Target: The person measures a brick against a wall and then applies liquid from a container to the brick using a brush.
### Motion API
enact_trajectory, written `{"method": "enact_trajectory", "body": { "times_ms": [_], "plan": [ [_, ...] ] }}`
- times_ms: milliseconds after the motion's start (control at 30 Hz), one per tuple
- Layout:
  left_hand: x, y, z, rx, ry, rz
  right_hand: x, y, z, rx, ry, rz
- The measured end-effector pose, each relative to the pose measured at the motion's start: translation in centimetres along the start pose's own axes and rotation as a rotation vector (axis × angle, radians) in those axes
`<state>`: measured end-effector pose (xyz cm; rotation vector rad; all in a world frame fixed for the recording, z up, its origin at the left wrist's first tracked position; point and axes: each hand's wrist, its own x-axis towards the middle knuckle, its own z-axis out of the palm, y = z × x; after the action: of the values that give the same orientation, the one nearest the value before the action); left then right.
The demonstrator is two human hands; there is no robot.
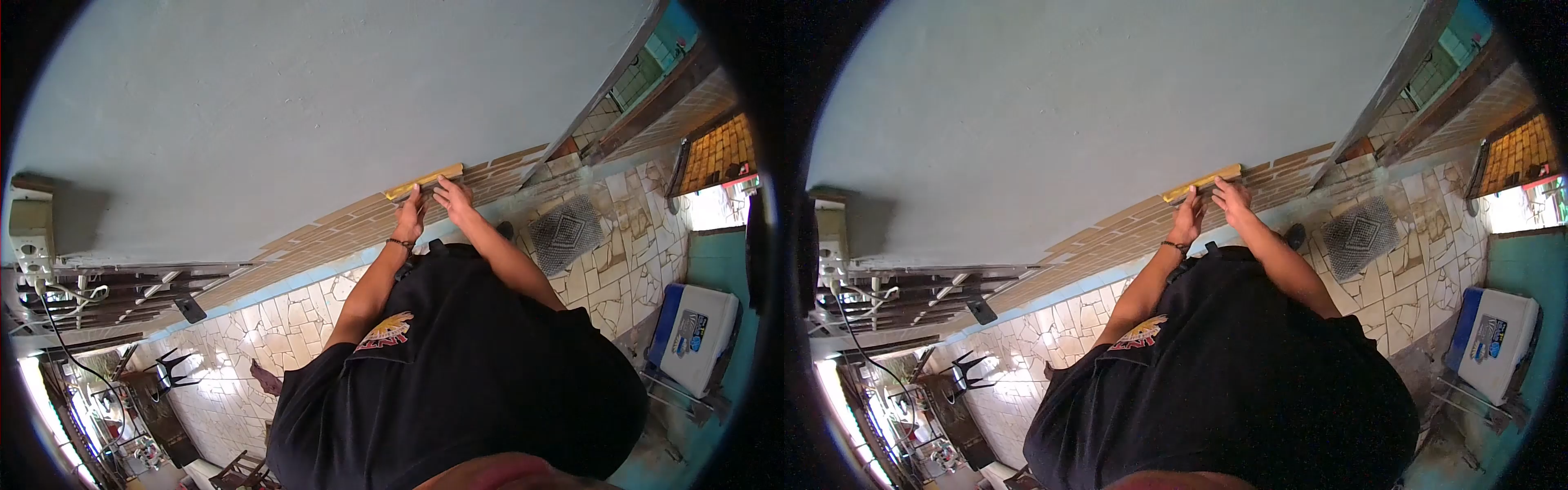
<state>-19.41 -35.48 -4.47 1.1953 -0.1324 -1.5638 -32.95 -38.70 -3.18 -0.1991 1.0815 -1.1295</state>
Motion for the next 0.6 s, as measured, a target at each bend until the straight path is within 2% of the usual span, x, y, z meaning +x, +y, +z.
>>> {"method": "enact_trajectory", "body": {
  "times_ms": [233,600],
  "plan": [
    [-0.8,-0.4,-2.0,0.085,-0.155,-0.078,0.2,1.1,-1.2,-0.001,-0.025,-0.016],
    [-1.7,-1.1,-2.9,0.057,-0.163,-0.073,-1.5,1.6,-2.2,-0.073,-0.012,-0.044]
  ]
}}
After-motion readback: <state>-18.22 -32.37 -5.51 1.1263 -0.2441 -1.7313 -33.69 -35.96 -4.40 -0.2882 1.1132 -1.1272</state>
